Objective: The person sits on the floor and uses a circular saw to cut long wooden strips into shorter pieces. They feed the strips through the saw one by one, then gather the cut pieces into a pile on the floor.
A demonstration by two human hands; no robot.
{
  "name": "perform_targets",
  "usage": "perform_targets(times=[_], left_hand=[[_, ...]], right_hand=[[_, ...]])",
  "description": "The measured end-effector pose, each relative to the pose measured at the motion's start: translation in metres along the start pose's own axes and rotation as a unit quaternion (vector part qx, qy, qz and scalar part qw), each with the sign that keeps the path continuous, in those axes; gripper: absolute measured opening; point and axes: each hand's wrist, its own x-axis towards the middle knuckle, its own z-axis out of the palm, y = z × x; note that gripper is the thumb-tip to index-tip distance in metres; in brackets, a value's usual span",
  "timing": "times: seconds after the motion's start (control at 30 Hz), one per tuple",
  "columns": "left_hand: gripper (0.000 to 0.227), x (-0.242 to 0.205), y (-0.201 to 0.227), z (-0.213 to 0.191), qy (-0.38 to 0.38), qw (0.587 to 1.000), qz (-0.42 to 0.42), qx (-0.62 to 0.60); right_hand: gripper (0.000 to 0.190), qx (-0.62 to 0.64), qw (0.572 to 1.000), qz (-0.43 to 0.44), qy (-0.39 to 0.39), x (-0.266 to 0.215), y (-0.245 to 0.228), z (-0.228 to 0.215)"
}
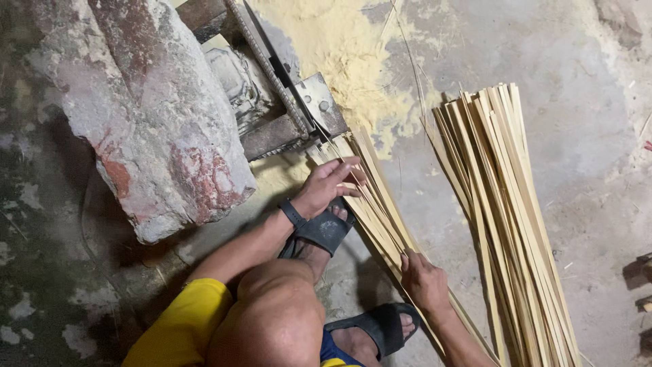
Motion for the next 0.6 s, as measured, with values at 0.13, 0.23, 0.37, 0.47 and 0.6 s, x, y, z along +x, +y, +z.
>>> perform_targets(times=[0.13, 0.23, 0.37, 0.47, 0.6], left_hand=[[0.051, -0.002, 0.003, -0.004, 0.041, 0.999, 0.015, 0.005], [0.052, -0.005, 0.002, -0.004, 0.054, 0.998, 0.021, 0.003], [0.052, -0.007, 0.001, -0.009, 0.053, 0.998, 0.03, -0.01], [0.051, -0.004, 0.006, -0.011, 0.064, 0.997, 0.041, 0.005], [0.051, -0.002, 0.007, -0.009, 0.069, 0.997, 0.037, -0.011]], right_hand=[[0.013, 0.004, 1.0, 0.004, -0.002, 0.011, -0.02, -0.003], [0.011, -0.001, 1.0, 0.002, -0.012, 0.019, -0.035, -0.004], [0.011, 0.019, 1.0, 0.002, -0.014, 0.024, -0.047, -0.002], [0.011, 0.004, 0.999, 0.025, -0.033, 0.026, -0.05, 0.001], [0.01, 0.018, 1.0, -0.003, -0.006, 0.017, -0.043, 0.0]])
